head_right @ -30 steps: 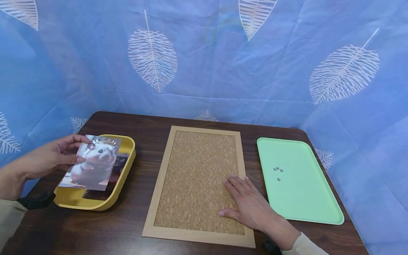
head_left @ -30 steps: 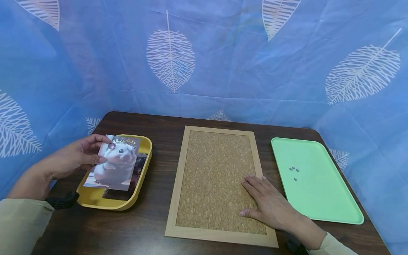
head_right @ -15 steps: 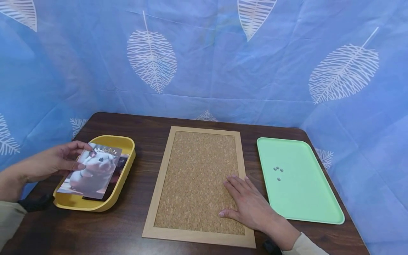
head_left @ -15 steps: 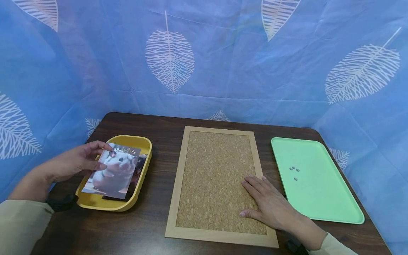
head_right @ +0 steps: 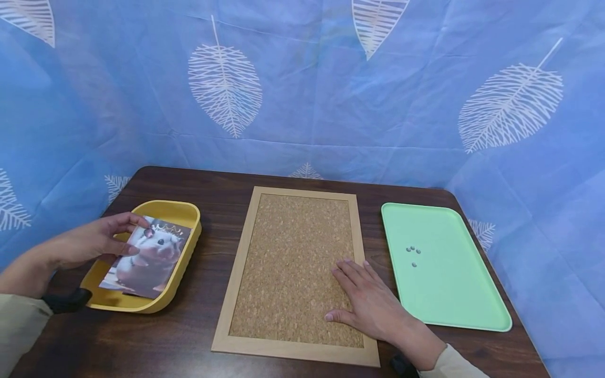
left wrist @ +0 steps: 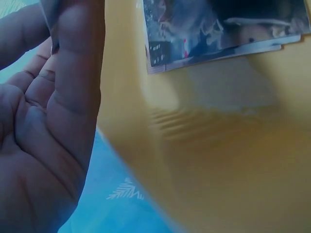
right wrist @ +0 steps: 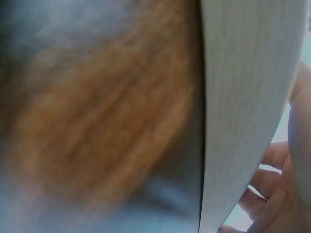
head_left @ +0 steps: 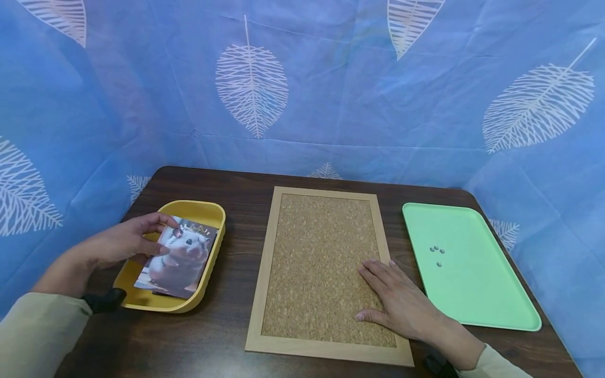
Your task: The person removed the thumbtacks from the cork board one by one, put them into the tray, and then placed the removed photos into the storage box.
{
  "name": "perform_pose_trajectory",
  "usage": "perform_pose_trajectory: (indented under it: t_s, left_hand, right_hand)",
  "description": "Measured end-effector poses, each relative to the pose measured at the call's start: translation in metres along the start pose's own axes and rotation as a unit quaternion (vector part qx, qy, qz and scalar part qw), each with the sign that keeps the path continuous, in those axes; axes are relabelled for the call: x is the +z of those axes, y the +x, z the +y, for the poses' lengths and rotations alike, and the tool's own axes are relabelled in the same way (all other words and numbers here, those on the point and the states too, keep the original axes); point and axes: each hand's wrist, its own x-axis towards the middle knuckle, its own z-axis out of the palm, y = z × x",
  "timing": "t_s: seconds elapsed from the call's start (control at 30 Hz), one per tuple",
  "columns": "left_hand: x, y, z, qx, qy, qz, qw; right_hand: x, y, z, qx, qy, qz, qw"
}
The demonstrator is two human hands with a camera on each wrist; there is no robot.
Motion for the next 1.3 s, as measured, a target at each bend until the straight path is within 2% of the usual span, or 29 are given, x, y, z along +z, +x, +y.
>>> perform_pose_trajectory:
  t_s: [0.3, 0.47, 0.8, 1.07, 1.3]
  left_hand:
    - [0.007, 0.006, 0.003, -0.006, 0.012, -0.004, 0.9999]
    - [0.009, 0.005, 0.003, -0.006, 0.007, -0.002, 1.0000]
    - [0.009, 0.005, 0.000, -0.010, 0.028, 0.008, 0.9995]
    - [0.011, 0.001, 0.002, -0.030, 0.065, 0.015, 0.9973]
    - [0.013, -0.003, 0.008, -0.067, 0.122, 0.051, 0.9890]
  right_hand:
    - [0.001, 0.000, 0.000, 0.003, 0.002, -0.004, 1.000]
    - [0.001, -0.001, 0.001, 0.002, 0.001, -0.003, 1.000]
    - [0.001, -0.001, 0.000, 0.002, 0.002, -0.003, 1.000]
    - [0.002, -0.001, 0.000, 0.003, 0.002, -0.006, 1.000]
    - [0.002, -0.001, 0.000, 0.004, -0.002, -0.007, 1.000]
